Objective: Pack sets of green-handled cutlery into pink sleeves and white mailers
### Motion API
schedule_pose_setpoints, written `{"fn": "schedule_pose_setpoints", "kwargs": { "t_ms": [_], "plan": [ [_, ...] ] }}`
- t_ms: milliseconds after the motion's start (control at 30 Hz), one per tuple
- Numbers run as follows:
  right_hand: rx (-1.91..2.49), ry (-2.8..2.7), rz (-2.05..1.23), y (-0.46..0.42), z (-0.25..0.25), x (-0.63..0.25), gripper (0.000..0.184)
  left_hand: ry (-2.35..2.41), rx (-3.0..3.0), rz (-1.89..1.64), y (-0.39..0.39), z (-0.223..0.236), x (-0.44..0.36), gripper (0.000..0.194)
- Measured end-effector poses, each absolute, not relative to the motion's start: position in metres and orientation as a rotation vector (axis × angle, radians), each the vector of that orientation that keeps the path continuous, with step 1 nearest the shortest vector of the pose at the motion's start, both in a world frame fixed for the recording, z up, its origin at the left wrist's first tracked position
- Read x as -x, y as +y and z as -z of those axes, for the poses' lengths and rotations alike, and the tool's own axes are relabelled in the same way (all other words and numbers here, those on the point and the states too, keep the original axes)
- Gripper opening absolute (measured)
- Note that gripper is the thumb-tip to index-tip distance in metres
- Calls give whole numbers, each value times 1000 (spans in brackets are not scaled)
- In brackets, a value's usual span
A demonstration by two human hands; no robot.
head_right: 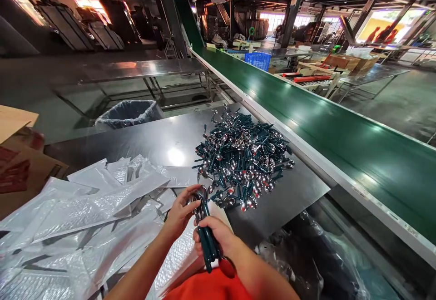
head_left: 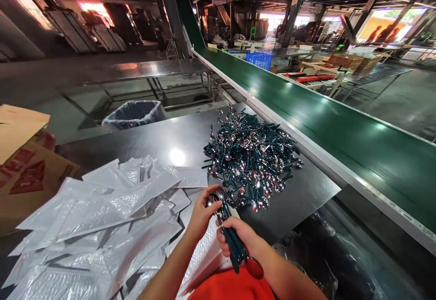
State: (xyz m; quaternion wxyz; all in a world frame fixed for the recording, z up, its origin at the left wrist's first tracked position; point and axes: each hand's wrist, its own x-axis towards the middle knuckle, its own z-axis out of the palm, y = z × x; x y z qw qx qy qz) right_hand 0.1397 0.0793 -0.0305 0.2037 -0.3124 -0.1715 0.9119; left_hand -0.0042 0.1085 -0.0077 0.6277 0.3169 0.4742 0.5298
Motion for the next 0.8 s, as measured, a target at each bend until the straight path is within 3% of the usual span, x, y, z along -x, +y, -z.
{"fn": "schedule_pose_setpoints", "kwargs": {
  "t_ms": [267,433,567,800],
  "plan": [
    [744,-483,-2568,80,32,-143,29,865,-517,-1211,106,11,2,73],
    [485,-511,-2891,83,43,-138,32,753,-287,-1229,108,11,-8,65],
    [530,-490,-2932,83,38,-140,36,672,-274,-1211,109,3,-6,67],
    [816,-557,-2581,82,38,-137,47,1007,-30,-1309,118,9,-2,16]
  ]
}}
